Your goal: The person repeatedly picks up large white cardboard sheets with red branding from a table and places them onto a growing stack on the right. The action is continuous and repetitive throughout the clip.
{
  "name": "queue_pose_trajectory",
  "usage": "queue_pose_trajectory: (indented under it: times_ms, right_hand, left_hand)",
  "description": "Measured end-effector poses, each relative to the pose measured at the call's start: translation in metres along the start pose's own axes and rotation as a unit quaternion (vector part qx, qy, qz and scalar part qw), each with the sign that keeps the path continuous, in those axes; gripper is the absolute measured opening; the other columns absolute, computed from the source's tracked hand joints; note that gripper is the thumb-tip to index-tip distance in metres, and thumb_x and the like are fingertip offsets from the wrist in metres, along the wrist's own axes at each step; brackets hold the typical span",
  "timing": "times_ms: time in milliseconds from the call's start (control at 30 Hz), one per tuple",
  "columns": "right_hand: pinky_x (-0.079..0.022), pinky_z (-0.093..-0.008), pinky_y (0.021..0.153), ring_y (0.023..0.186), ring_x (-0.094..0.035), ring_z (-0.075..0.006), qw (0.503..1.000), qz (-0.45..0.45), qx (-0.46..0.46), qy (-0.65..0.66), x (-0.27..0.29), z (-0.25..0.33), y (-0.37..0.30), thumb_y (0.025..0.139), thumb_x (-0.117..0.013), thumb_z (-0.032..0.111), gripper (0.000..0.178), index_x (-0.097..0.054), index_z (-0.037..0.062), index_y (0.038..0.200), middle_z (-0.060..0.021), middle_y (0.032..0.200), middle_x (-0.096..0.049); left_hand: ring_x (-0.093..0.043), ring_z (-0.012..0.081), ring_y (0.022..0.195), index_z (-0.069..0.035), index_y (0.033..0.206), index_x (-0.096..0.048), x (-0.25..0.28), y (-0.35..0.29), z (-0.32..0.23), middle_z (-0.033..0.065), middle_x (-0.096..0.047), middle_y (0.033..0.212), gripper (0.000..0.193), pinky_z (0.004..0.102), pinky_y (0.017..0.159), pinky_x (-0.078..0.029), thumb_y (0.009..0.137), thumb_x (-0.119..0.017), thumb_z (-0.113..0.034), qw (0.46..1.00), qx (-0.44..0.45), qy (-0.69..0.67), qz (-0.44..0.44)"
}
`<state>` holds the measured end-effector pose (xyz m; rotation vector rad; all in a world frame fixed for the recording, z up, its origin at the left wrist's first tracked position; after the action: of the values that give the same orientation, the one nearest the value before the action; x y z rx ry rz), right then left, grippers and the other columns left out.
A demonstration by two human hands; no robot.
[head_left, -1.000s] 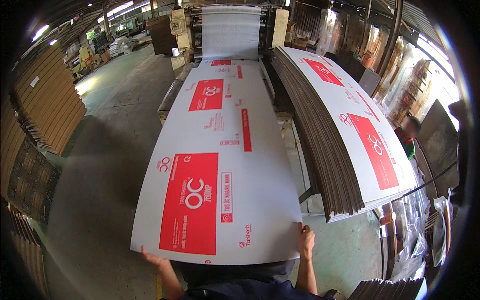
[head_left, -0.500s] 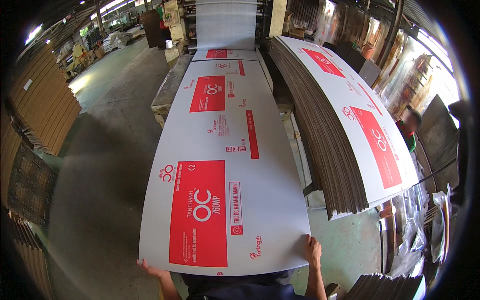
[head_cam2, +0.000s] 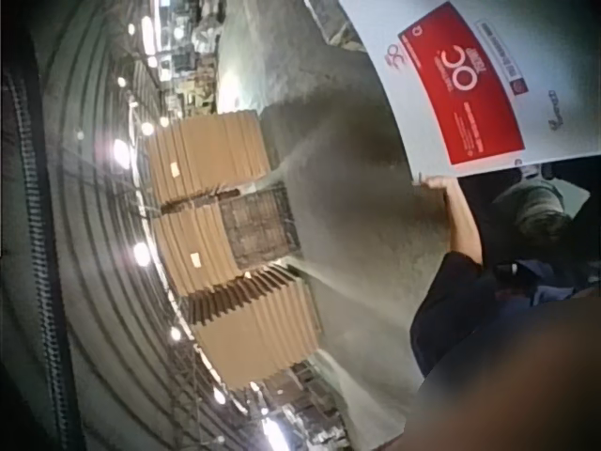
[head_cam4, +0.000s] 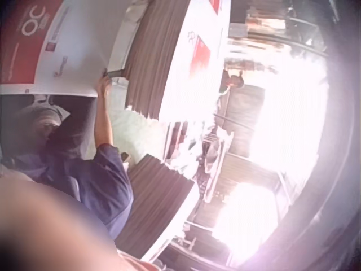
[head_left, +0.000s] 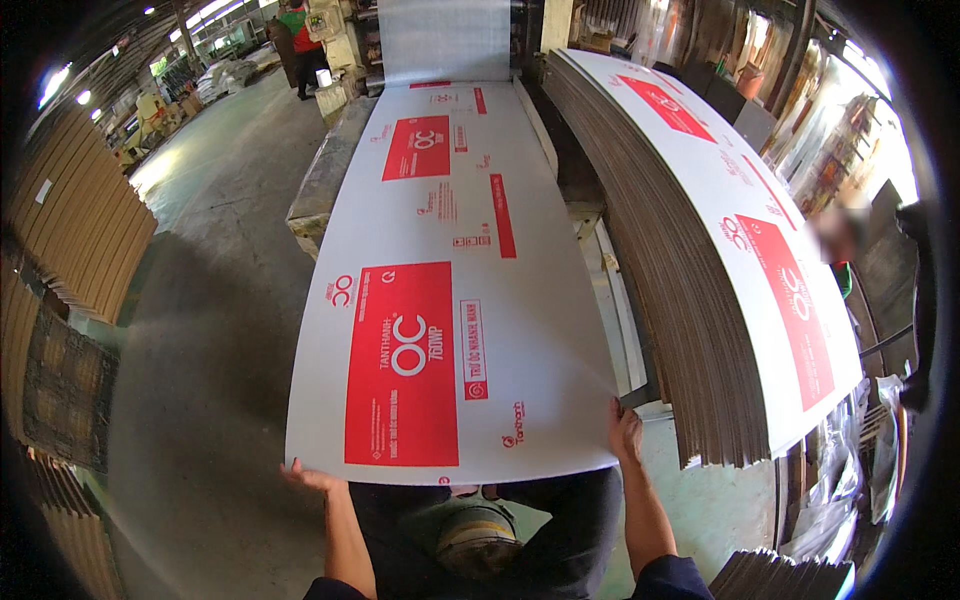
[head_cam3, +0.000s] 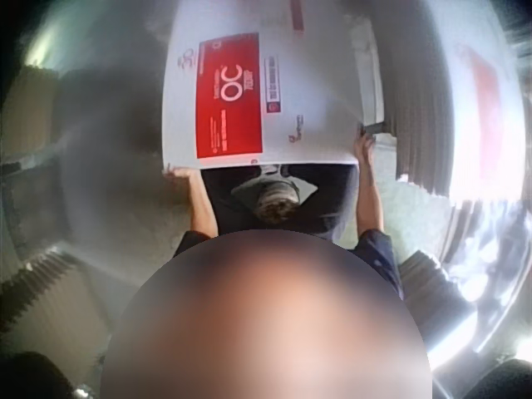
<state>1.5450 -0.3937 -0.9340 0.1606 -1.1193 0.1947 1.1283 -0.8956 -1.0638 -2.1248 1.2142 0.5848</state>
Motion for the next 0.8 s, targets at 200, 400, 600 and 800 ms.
queue_pose_trajectory:
  times_ms: [200,400,600,800]
  right_hand:
    - [-0.048,-0.0477,0.075,0.087,-0.061,-0.0421,0.999,0.022,-0.027,0.0,-0.049,0.02,0.085,0.093,-0.038,0.05,0.06,-0.063,-0.0033,0.083,-0.0277,0.089,-0.063]
    - [-0.048,-0.0492,0.075,0.084,-0.062,-0.0419,0.999,-0.029,-0.024,-0.007,-0.068,0.063,0.158,0.094,-0.036,0.049,0.059,-0.063,-0.0023,0.084,-0.0258,0.085,-0.064]
    - [-0.046,-0.0444,0.086,0.103,-0.057,-0.0351,0.969,-0.145,0.198,0.005,0.058,0.182,0.183,0.094,-0.046,0.034,0.039,-0.058,0.0005,0.11,-0.0189,0.111,-0.058]
    - [-0.036,-0.0426,0.101,0.125,-0.043,-0.0306,0.955,-0.236,0.121,-0.135,0.32,0.049,0.09,0.096,-0.047,0.024,0.034,-0.05,0.0062,0.125,-0.0184,0.135,-0.044]
  left_hand:
    - [-0.036,0.0359,0.119,-0.016,0.137,-0.02,-0.061,0.046,0.068,0.0161,-0.028,0.131,0.082,0.0548,0.093,-0.037,0.064,-0.055,-0.031,0.997,0.038,-0.024,0.068]
    - [-0.034,0.0376,0.123,-0.017,0.141,-0.013,-0.132,0.053,0.098,0.0176,-0.025,0.137,0.09,0.0568,0.094,-0.036,0.064,-0.055,-0.033,0.998,-0.003,0.055,0.014]
    - [-0.04,0.0361,0.124,-0.019,0.145,-0.011,-0.149,0.061,0.116,0.0174,-0.026,0.145,0.068,0.055,0.099,-0.032,0.092,-0.037,-0.052,0.951,0.237,0.184,0.077]
    - [-0.057,0.0287,0.104,-0.008,0.119,-0.046,-0.049,-0.066,0.154,0.0125,-0.058,0.112,0.039,0.0448,0.089,-0.044,0.09,-0.047,-0.034,0.814,0.413,0.302,0.276]
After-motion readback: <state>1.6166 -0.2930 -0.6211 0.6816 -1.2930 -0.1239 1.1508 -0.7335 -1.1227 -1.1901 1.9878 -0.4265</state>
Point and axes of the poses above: each hand's wrist, its own y-axis towards the middle knuckle, its own x-axis out of the back of the hand, z = x × y, the point moved 7 cm from there along y, towards the middle knuckle
